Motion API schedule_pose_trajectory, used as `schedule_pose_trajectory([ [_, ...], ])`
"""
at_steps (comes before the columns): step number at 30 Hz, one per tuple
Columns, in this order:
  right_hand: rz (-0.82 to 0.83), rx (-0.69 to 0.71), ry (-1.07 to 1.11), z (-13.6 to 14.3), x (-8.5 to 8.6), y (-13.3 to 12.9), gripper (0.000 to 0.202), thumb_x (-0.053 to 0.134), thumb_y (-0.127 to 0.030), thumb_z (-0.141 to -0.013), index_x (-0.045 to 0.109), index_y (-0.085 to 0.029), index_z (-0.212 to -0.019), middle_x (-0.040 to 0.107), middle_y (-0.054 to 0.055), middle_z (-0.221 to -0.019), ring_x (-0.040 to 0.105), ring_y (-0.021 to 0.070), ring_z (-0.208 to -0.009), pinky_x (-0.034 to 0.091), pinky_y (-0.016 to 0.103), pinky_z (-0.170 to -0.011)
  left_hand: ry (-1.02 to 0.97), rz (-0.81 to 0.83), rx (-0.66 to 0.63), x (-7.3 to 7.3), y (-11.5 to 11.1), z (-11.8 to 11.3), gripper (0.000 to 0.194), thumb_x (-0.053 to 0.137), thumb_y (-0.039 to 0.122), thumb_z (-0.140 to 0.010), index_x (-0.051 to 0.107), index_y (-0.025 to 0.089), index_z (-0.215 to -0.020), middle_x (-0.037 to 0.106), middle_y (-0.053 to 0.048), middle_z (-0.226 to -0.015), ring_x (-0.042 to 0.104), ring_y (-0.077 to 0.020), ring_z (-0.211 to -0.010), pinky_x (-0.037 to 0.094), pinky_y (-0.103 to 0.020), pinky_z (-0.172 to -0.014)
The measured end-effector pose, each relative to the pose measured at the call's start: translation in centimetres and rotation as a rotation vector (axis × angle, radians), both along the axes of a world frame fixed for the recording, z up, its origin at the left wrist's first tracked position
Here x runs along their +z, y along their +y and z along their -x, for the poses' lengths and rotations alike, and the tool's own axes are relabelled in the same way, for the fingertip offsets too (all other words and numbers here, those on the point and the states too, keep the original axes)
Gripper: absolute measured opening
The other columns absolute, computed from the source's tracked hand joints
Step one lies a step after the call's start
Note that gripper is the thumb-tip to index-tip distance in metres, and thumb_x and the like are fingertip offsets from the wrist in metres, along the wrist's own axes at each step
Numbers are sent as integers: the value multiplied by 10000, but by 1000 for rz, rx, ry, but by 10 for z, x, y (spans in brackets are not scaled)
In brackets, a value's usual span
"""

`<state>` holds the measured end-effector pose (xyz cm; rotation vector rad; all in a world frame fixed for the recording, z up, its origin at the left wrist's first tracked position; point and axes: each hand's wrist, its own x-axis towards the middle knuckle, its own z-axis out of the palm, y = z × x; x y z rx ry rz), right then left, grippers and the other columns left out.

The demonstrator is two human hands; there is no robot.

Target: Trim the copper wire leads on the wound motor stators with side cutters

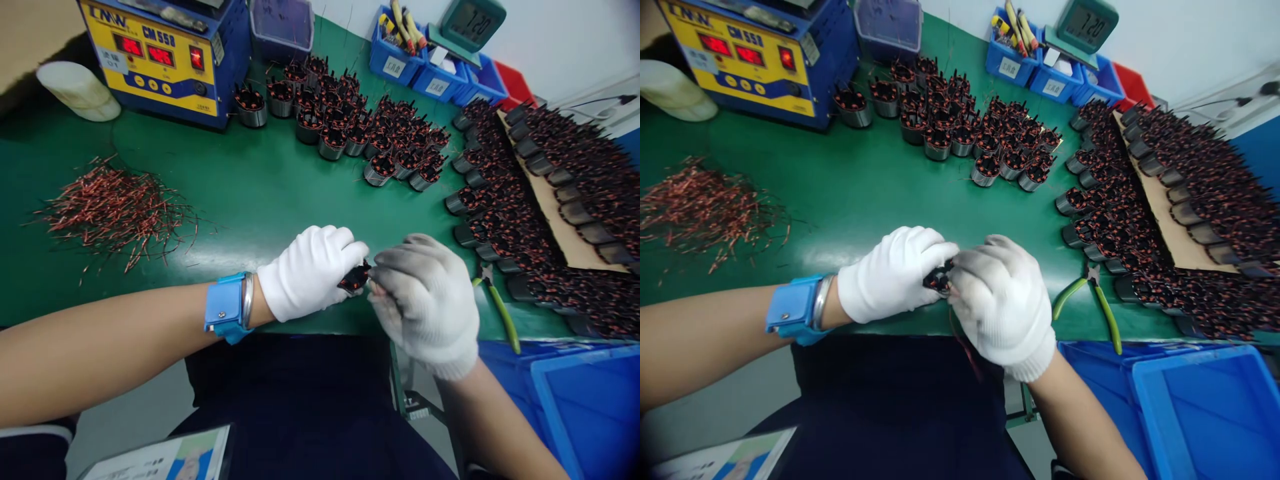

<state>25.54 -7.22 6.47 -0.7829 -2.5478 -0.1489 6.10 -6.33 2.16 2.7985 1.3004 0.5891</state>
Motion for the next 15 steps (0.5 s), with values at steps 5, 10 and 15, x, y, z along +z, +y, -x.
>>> schedule_pose_trajectory([
  [5,243,-287,-66,-3,3,1,122,533,-263,-891,611,-175,-921,686,64,-823,632,187,-679,452,295,-584,3,-19,-12,0,0,0,317,555,411,-857,577,163,-1054,588,-85,-951,544,-250,-794,361,-358,-633],
  [10,498,-471,124,-5,-6,-8,148,528,-321,-906,608,-197,-900,686,33,-760,630,159,-648,441,264,-575,-6,17,-21,-1,2,1,378,591,440,-828,572,164,-1085,605,-88,-975,571,-260,-812,394,-369,-651],
  [15,999,-569,488,1,-12,0,164,539,-349,-895,569,-196,-842,623,-19,-584,537,110,-439,411,230,-436,-225,35,-38,0,1,5,652,700,536,-719,517,134,-1200,598,-146,-1177,594,-289,-1000,466,-409,-814],
])
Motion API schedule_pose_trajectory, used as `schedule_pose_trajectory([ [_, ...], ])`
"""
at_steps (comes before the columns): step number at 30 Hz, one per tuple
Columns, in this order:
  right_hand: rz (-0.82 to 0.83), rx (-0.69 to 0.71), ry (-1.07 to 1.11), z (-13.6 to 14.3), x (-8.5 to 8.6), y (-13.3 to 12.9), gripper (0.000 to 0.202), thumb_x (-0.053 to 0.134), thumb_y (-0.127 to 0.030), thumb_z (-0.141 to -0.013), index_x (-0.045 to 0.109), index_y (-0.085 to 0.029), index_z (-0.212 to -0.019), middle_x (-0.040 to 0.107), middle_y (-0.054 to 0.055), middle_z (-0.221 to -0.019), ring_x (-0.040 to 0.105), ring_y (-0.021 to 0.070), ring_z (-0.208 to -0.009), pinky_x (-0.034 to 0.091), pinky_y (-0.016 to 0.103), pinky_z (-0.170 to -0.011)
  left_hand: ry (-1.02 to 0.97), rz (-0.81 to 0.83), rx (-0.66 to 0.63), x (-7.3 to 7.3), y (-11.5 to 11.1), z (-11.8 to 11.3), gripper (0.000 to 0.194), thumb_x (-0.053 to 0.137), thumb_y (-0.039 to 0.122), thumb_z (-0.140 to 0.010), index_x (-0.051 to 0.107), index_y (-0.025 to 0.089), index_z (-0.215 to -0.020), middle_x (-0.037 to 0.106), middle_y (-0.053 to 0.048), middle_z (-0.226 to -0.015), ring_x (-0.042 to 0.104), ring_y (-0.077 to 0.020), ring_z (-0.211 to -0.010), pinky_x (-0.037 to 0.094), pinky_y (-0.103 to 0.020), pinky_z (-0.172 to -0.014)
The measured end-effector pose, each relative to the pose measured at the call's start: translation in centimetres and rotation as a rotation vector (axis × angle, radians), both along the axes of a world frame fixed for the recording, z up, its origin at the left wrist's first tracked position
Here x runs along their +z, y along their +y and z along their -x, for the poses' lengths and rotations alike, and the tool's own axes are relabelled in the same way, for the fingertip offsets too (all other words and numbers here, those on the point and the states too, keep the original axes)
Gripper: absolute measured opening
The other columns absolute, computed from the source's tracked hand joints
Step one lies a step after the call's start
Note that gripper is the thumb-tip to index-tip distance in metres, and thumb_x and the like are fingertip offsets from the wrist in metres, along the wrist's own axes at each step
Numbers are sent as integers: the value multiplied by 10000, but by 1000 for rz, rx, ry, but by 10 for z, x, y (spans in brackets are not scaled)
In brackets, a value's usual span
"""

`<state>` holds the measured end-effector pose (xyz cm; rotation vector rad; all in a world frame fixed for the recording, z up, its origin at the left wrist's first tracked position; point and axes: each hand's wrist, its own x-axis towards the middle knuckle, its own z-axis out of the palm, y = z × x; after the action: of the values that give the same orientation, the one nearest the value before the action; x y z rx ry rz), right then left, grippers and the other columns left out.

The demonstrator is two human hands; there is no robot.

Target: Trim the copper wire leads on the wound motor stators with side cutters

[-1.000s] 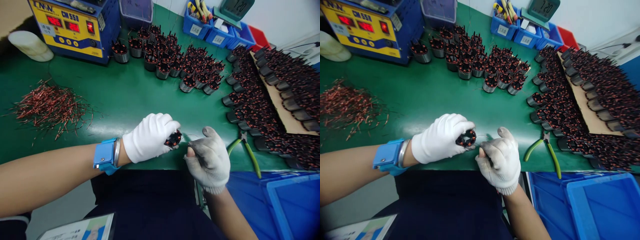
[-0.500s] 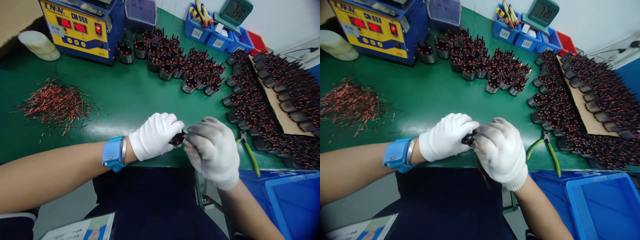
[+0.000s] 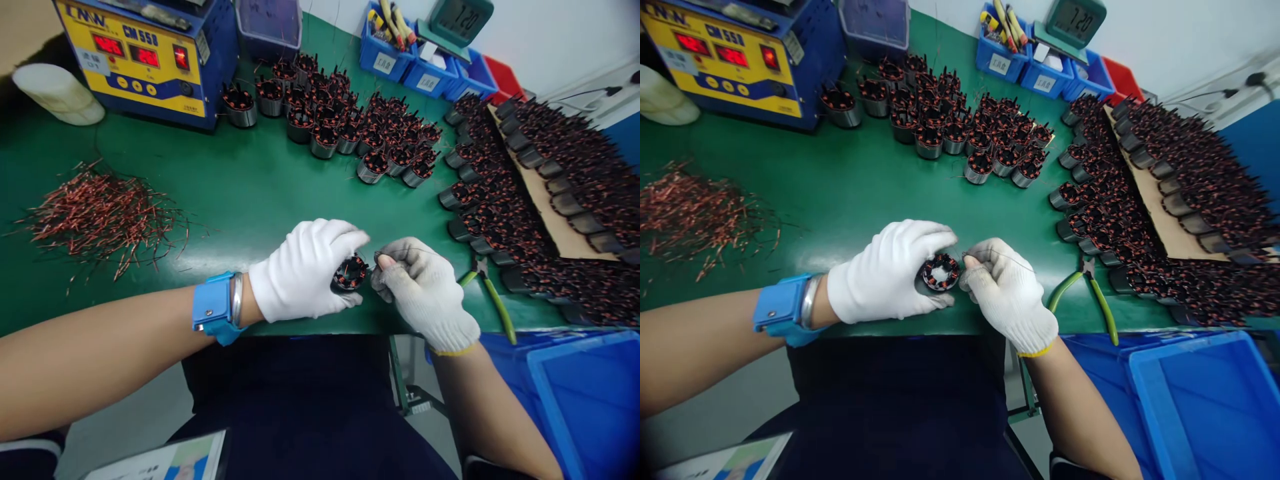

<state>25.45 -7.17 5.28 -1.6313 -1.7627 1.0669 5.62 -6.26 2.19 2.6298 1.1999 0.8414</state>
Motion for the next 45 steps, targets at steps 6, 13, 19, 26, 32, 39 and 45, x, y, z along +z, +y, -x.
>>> schedule_pose_trajectory([
  [6,257,-30,274,5,9,9,168,574,-296,-846,505,-194,-732,594,-39,-511,486,76,-388,372,175,-374,-177,-156,-124,2,-5,-7,229,626,419,-839,636,190,-835,628,-117,-1235,615,-231,-1081,491,-388,-897],
  [13,446,77,401,-4,8,21,134,556,-235,-796,521,-178,-679,619,-16,-515,489,75,-377,382,176,-375,-99,-42,-61,3,-8,-21,147,594,285,-847,675,163,-841,595,-156,-1312,641,-261,-1067,540,-415,-834],
  [19,437,63,361,-14,0,34,147,542,-209,-779,523,-186,-635,590,-31,-475,468,71,-352,331,167,-342,-170,133,27,4,-12,-28,141,626,226,-820,666,164,-940,576,-146,-1321,599,-261,-1127,534,-434,-878],
  [26,325,107,217,-25,-9,32,162,537,-269,-829,538,-199,-682,640,-19,-555,524,92,-428,383,198,-413,-111,151,35,12,-13,-33,145,613,169,-791,680,212,-913,495,-110,-1400,584,-233,-1072,500,-452,-903],
  [32,166,164,-52,-23,-14,25,165,514,-331,-846,592,-213,-762,671,-21,-629,571,115,-496,359,227,-466,24,118,-252,21,-6,-5,157,623,103,-688,698,232,-736,381,-55,-1487,392,-296,-1336,387,-501,-1059],
  [39,5,165,-273,-18,-8,17,188,519,-358,-841,613,-232,-738,663,-31,-662,550,130,-576,311,252,-503,-19,357,-255,40,-1,12,97,618,149,-667,528,182,-650,475,-89,-1428,367,-321,-1375,360,-515,-1105],
  [45,-74,133,-157,-15,-14,8,147,515,-324,-850,601,-218,-795,662,-28,-684,574,130,-599,347,244,-530,-185,448,114,18,1,-3,852,770,492,-618,436,145,-1320,589,-143,-1262,620,-264,-1085,531,-413,-920],
])
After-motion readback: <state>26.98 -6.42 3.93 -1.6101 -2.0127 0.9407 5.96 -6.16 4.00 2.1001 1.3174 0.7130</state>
